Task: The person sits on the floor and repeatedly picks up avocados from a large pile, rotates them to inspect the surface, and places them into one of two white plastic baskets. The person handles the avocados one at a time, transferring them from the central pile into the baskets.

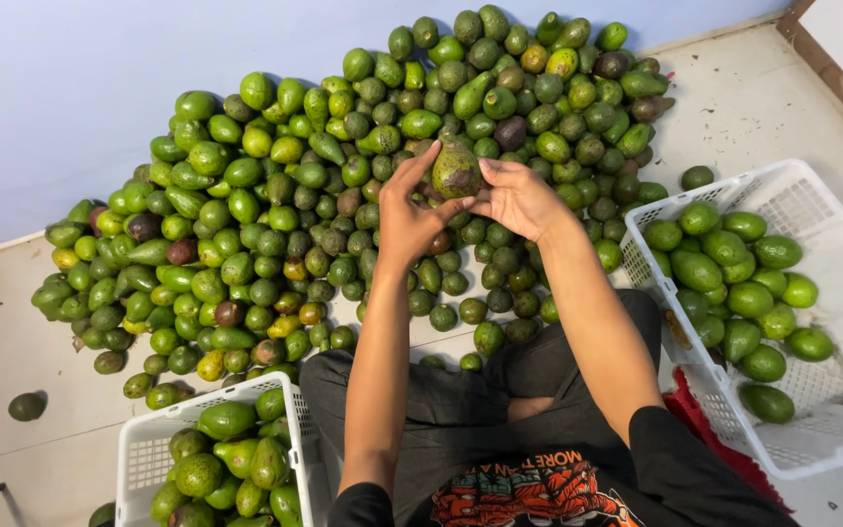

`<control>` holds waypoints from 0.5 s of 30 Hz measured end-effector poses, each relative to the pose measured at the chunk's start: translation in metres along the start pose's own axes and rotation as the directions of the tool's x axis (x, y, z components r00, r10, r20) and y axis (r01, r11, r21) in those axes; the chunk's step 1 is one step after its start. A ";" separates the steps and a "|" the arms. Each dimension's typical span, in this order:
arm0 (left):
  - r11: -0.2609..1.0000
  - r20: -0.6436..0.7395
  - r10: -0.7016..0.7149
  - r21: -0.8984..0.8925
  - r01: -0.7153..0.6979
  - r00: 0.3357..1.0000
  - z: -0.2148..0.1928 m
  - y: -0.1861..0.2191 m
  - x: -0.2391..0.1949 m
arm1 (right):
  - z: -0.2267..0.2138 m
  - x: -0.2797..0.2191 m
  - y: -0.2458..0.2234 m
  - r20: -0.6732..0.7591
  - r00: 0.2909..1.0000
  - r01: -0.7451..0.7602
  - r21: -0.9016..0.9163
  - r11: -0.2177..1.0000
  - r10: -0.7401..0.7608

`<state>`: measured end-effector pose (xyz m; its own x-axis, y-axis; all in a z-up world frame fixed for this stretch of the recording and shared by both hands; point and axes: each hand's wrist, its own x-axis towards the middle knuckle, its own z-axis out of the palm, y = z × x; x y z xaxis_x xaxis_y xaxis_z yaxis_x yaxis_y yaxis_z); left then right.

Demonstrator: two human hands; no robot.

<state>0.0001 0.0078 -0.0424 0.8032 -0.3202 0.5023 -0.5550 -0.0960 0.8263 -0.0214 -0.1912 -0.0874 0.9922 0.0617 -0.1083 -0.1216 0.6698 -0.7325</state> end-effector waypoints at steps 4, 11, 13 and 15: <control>1.000 -0.005 -0.002 -0.008 0.002 1.000 -0.001 0.002 -0.001 | 0.004 -0.007 -0.003 0.013 1.000 0.003 -0.018 1.000 -0.003; 1.000 -0.015 -0.002 -0.018 0.002 1.000 0.000 0.000 -0.004 | 0.008 -0.015 -0.009 0.003 1.000 -0.027 -0.120 0.992 0.027; 1.000 -0.018 -0.003 -0.026 0.003 1.000 -0.001 0.001 -0.004 | 0.004 -0.013 -0.008 -0.001 0.999 -0.039 -0.135 0.990 0.039; 0.999 -0.009 0.005 -0.034 -0.005 1.000 -0.002 0.001 -0.004 | 0.001 -0.011 -0.007 0.000 0.999 -0.039 -0.148 0.988 0.040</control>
<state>-0.0028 0.0107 -0.0434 0.8024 -0.3119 0.5088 -0.5515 -0.0621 0.8318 -0.0315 -0.1960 -0.0804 0.9866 0.0885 -0.1368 -0.1629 0.5497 -0.8193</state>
